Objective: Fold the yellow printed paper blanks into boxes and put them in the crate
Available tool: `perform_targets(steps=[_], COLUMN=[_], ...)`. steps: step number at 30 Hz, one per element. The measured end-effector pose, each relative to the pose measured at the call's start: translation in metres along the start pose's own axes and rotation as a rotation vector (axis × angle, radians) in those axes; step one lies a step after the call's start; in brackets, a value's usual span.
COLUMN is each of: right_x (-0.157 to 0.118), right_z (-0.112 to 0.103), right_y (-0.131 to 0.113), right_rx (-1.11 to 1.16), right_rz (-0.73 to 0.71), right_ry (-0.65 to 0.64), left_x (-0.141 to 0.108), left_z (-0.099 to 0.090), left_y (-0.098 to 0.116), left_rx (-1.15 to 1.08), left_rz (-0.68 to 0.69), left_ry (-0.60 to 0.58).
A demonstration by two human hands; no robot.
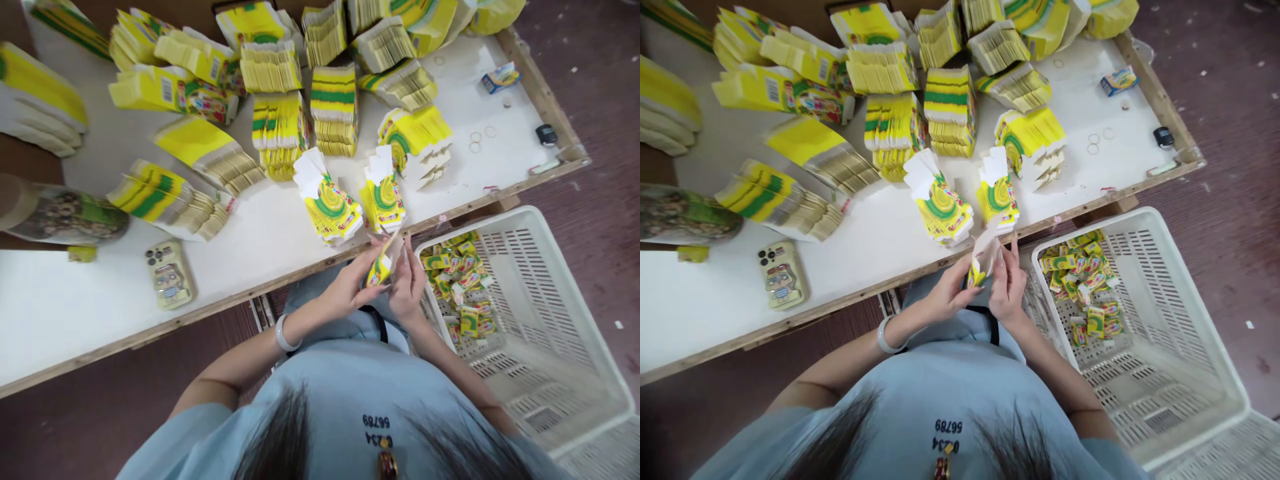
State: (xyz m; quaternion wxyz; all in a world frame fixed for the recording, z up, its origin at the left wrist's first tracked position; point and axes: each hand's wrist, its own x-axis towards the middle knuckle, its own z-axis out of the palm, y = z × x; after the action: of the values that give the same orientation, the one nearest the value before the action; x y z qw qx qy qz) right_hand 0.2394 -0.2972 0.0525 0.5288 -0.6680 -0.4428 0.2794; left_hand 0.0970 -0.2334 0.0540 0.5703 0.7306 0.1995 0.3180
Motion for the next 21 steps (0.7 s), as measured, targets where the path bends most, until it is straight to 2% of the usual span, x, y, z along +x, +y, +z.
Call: perform_targets(steps=[3, 6, 10, 12, 14, 18, 21], right_x=[0.000, 0.001, -0.003, -0.007, -0.012, -0.026, -0.036], right_z=[0.002, 0.006, 0.010, 0.008, 0.002, -0.017, -0.025], right_y=[-0.006, -0.012, -0.013, -0.013, -0.013, -0.017, -0.019], right_rx=[0.019, 0.072, 0.215, 0.262, 0.237, 0.165, 0.118], right_rz=[0.017, 0.057, 0.117, 0.120, 0.120, 0.150, 0.117], right_ry=[0.122, 0.174, 0.233, 0.206, 0.153, -0.051, -0.185], left_x=[-0.004, -0.008, -0.012, -0.017, -0.025, -0.045, -0.052], left_z=[-0.001, 0.002, 0.011, 0.014, 0.014, 0.004, -0.004], left_y=[0.003, 0.004, 0.004, 0.005, 0.010, 0.025, 0.034], left_rx=[0.009, 0.023, -0.108, -0.213, -0.288, -0.318, -0.293], left_rz=[-0.138, -0.262, -0.305, -0.339, -0.384, -0.424, -0.404], left_ry=[0.051, 0.073, 0.178, 0.258, 0.281, 0.116, 0.001])
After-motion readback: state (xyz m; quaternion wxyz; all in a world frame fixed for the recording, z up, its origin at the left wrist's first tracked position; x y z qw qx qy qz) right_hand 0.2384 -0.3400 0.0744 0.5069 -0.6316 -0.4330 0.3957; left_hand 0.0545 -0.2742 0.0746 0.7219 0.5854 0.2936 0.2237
